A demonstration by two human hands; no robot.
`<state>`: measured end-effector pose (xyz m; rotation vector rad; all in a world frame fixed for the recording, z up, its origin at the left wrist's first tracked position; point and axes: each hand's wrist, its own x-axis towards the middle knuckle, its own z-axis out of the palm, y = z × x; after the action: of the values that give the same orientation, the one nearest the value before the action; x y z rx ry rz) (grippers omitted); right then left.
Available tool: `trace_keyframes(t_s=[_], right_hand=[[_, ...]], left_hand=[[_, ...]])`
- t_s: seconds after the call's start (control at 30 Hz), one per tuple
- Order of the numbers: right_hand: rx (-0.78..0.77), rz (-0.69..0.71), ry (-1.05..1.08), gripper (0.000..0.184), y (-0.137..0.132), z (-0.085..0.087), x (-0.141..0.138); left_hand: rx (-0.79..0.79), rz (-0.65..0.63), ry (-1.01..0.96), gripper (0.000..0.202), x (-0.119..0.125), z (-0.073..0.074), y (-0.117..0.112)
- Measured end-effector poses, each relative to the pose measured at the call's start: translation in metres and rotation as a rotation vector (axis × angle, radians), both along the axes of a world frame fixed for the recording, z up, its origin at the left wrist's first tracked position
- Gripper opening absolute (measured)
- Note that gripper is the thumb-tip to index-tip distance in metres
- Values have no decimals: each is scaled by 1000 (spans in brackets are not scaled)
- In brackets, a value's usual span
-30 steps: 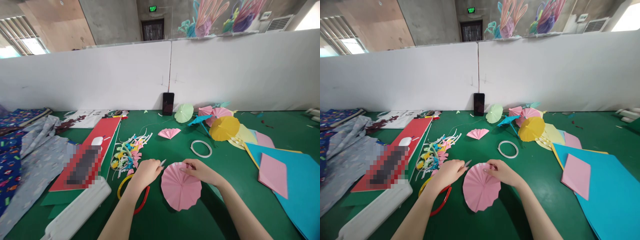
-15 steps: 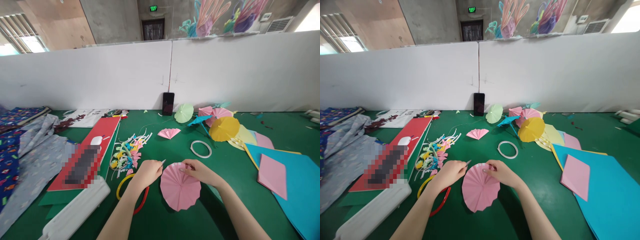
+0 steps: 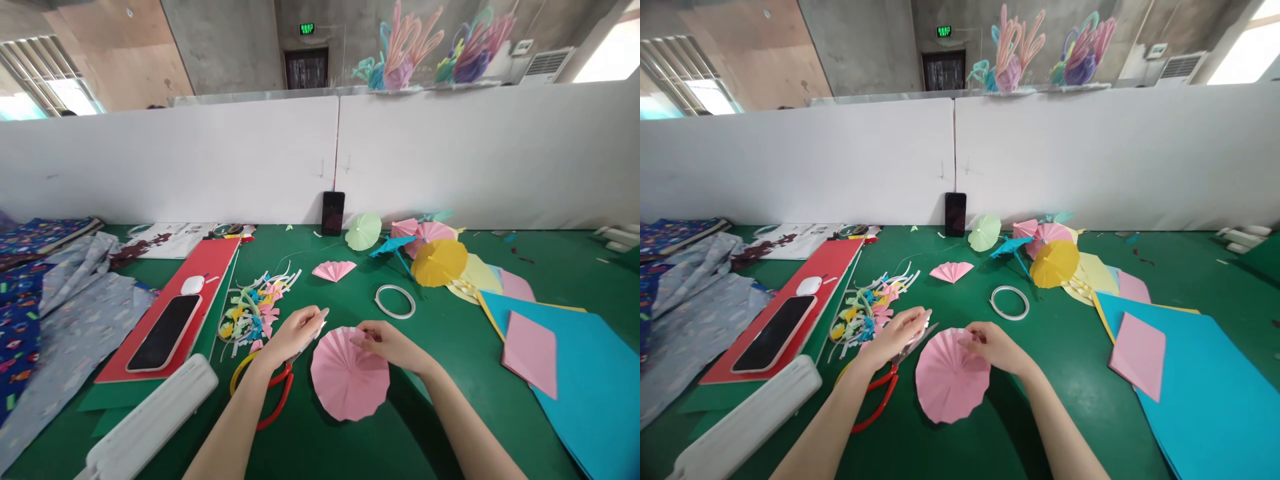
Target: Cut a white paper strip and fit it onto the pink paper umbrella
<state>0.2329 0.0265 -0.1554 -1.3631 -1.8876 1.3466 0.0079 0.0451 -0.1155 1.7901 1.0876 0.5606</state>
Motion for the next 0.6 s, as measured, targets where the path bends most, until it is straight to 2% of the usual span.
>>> trace_keyframes(t_s=[0.1, 0.17, 0.27, 0.37, 0.43, 0.5, 0.6], right_hand=[[2, 19, 78, 28, -1, 11, -10], [19, 25, 129, 35, 0, 23, -18], [61, 31, 191, 42, 5, 51, -29], [115, 38, 228, 39, 10, 82, -35], [155, 41, 236, 34, 12, 99, -38], [191, 40, 231, 33, 13, 111, -40], [222, 34, 218, 35, 14, 119, -41]], left_hand=[[31, -11, -43, 39, 5, 13, -4], [85, -21, -57, 34, 7, 26, -4], [189, -43, -64, 25, 8, 53, 0], [276, -89, -55, 18, 8, 82, 5], [319, -112, -44, 16, 7, 95, 6], [347, -108, -36, 17, 6, 101, 7], [360, -83, -36, 20, 2, 100, 9]])
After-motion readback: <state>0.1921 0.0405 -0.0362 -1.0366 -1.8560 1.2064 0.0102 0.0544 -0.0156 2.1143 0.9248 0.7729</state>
